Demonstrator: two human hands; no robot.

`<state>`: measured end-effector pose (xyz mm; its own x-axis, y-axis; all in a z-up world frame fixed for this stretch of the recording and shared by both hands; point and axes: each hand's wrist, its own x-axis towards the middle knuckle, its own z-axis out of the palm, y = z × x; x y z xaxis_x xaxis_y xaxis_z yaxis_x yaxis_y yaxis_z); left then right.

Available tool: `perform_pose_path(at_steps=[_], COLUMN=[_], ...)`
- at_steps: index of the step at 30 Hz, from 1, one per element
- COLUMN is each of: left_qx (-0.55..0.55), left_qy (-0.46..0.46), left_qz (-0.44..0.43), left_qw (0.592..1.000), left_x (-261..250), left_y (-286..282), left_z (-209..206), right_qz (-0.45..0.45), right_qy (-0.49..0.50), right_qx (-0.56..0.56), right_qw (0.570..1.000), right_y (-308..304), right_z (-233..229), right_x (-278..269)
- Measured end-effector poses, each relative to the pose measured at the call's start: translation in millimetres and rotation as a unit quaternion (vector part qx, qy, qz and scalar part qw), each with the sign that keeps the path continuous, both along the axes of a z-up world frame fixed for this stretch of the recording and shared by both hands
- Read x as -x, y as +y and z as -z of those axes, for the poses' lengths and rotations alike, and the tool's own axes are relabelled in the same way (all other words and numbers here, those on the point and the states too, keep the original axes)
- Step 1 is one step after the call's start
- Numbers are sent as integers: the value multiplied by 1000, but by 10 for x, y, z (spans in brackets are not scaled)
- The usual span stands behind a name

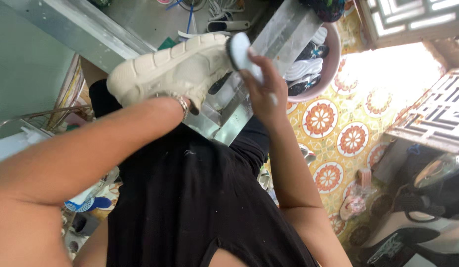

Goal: The person scrubs the soles and sides of shoes with a brush and soapy water from a cup, then rinses them under a faucet.

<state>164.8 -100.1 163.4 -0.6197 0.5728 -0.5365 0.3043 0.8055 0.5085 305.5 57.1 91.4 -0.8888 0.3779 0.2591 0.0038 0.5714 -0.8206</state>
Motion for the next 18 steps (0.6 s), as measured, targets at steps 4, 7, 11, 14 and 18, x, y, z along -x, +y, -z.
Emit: perform_pose_path(at_steps=[4, 7, 11, 14, 18], left_qx=[5, 0, -6, -11, -3], left_qy=[23, 35, 37, 46, 48], left_qz=[6, 10, 15, 28, 63], left_qw=[1000, 999, 999, 999, 997], left_x=[-115, -140, -221, -234, -327], left_y=[-59, -73, -169, -209, -353], left_z=[213, 356, 435, 451, 456], right_qz=[57, 25, -52, 42, 13], right_qy=[-77, -91, -99, -53, -101], right_qx=[-115, -74, -52, -152, -51], right_qw=[989, 993, 992, 986, 993], right_y=[-75, -332, -504, -186, -480], right_z=[-194, -207, -216, -175, -219], right_x=[82, 39, -73, 144, 32])
